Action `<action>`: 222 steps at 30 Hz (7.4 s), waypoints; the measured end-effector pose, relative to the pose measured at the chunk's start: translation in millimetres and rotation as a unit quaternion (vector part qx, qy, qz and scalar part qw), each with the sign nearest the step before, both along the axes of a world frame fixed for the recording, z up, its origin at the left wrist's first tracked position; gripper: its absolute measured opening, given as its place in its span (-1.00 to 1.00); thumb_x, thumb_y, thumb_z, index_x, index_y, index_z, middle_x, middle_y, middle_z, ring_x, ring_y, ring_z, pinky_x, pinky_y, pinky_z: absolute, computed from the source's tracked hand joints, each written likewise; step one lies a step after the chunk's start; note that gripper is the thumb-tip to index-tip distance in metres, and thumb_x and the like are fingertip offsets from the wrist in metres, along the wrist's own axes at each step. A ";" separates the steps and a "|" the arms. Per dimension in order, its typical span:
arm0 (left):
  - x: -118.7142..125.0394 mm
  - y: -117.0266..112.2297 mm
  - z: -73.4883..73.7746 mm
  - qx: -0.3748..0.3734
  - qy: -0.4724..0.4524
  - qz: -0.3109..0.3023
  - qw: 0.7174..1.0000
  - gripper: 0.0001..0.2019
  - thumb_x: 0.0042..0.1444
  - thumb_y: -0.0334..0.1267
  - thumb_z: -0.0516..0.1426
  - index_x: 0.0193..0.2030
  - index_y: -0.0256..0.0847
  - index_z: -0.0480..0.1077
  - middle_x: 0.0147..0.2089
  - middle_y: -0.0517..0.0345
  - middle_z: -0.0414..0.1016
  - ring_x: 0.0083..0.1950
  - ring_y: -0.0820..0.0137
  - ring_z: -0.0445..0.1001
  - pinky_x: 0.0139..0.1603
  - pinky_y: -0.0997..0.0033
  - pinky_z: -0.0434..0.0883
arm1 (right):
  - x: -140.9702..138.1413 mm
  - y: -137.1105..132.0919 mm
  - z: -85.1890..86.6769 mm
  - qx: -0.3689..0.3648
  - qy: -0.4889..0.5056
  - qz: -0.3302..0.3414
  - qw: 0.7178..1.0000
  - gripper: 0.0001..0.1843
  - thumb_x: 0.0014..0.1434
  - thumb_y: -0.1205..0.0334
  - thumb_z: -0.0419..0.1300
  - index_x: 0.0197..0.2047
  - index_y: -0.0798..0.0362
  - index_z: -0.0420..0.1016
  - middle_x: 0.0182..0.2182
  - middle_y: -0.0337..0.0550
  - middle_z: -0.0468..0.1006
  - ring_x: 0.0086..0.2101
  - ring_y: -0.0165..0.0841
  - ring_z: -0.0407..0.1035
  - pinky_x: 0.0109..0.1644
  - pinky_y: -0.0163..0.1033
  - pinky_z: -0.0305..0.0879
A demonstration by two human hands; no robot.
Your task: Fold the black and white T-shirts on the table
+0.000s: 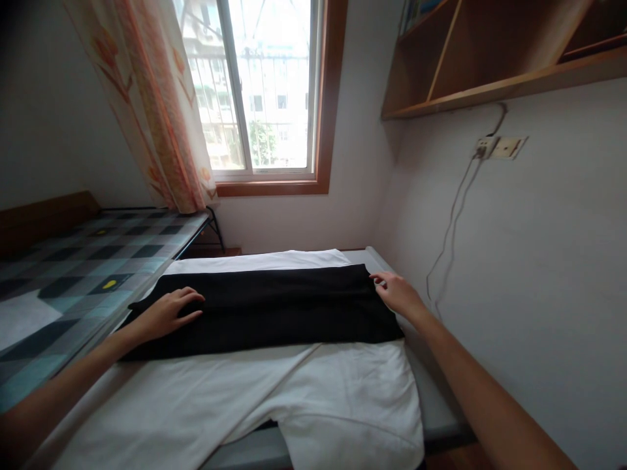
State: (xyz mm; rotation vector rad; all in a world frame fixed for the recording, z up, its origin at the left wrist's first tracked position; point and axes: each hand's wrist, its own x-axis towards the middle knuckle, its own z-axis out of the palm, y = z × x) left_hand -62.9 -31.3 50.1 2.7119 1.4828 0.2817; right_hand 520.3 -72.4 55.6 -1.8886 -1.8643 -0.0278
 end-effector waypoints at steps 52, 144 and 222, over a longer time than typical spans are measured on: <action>307.7 7.2 14.7 0.121 -0.007 -0.127 0.984 -0.89 0.13 -0.34 0.09 -0.18 -0.20 0.37 -0.14 0.03 0.45 -0.09 0.26 0.45 -0.12 0.27 0.36 | -46.6 -3.6 -25.0 0.108 0.090 -0.088 0.986 -0.77 0.17 0.13 0.06 -0.14 -0.03 0.44 -0.32 -0.11 0.45 -0.41 -0.29 0.39 -0.23 -0.17 0.31; 303.0 11.7 -11.6 0.180 0.034 -0.192 0.964 -0.85 0.26 -0.43 -0.02 -0.10 -0.19 0.30 -0.17 0.07 0.40 -0.18 0.31 0.40 -0.23 0.34 0.30 | -37.2 -2.3 -31.2 0.192 0.038 -0.043 0.980 -0.79 0.04 0.36 0.11 -0.32 0.02 0.56 -0.26 -0.12 0.36 -0.35 -0.34 0.30 -0.12 -0.14 0.23; 101.4 14.6 0.7 0.150 0.136 -0.024 0.979 -0.68 0.17 -0.50 -0.06 -0.03 -0.18 0.39 -0.05 -0.03 0.42 -0.10 0.22 0.41 -0.15 0.26 0.33 | -19.6 6.1 -47.1 0.023 0.355 -0.076 0.931 -0.71 -0.25 0.17 0.26 -0.38 0.06 0.58 -0.57 -0.26 0.42 -0.49 -0.37 0.33 -0.34 -0.24 0.27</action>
